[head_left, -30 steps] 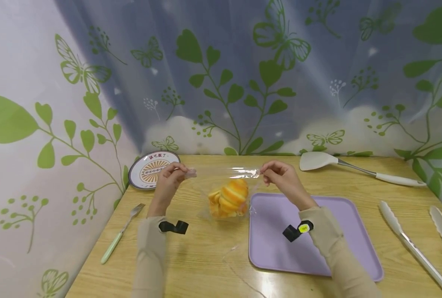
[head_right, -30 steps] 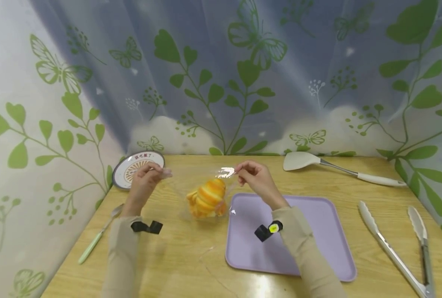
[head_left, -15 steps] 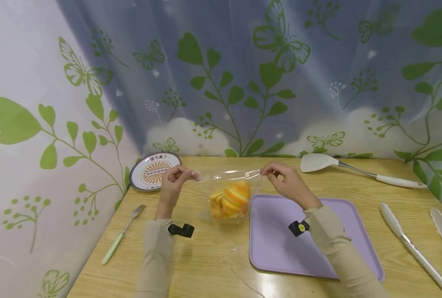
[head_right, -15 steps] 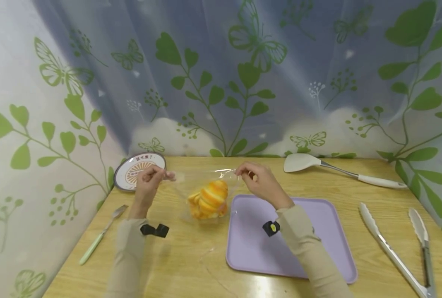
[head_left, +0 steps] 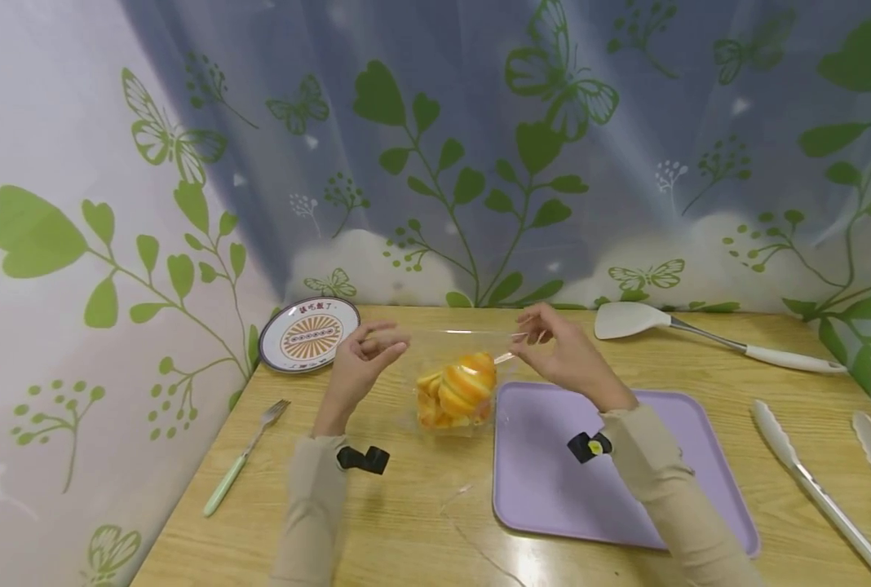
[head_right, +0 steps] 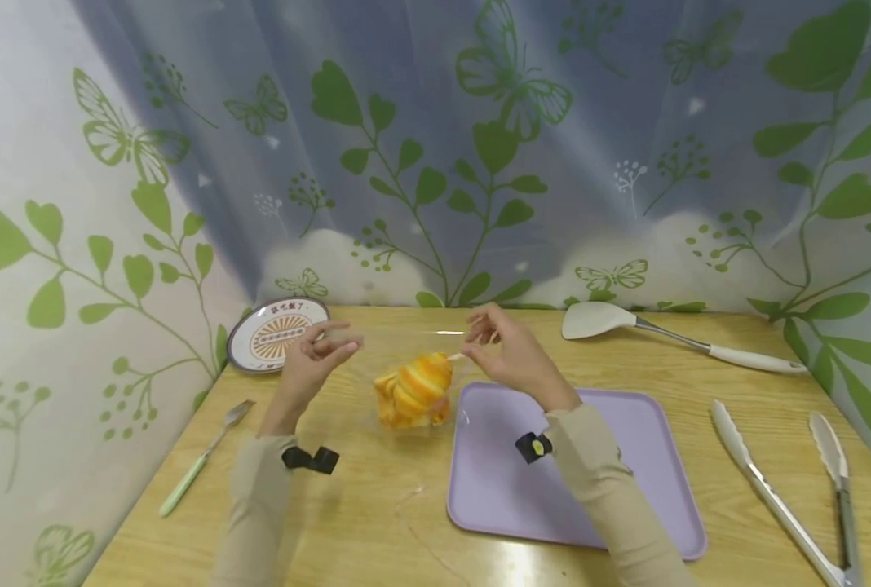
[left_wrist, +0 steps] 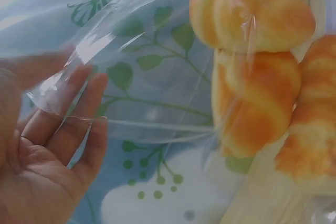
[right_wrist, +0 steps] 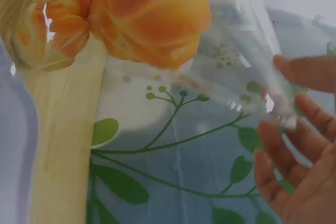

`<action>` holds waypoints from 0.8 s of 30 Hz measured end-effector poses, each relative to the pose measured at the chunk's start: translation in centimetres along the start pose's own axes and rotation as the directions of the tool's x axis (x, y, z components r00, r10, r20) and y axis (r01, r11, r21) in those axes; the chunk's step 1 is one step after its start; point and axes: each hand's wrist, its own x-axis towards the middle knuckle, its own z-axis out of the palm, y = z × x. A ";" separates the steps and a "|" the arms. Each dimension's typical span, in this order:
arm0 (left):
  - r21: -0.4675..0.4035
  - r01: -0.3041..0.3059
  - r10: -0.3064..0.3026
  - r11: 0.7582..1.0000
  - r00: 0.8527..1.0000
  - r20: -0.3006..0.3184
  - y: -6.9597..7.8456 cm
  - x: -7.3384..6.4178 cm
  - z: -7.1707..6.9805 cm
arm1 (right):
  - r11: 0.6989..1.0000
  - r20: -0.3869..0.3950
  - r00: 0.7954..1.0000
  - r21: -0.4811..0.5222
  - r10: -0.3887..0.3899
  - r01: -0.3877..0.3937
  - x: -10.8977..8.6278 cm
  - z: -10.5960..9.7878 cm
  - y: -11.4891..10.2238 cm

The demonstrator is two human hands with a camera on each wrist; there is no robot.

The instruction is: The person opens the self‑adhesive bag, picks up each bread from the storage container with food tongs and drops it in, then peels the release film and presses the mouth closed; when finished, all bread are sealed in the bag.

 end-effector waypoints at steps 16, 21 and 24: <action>0.086 -0.128 0.134 0.988 0.989 -0.060 -0.1 -0.5 2.8 | 0.982 0.290 0.956 -0.169 -0.037 0.089 5.4 5.0 -6.8; 0.077 -0.205 0.212 0.976 0.972 -0.097 -0.5 -0.7 2.5 | 0.984 0.308 0.950 -0.177 0.047 0.008 4.7 4.0 -5.8; 0.042 -0.227 0.231 0.973 0.966 -0.115 -0.6 -0.7 1.8 | 0.985 0.311 0.946 -0.169 0.095 -0.044 4.0 2.4 -4.5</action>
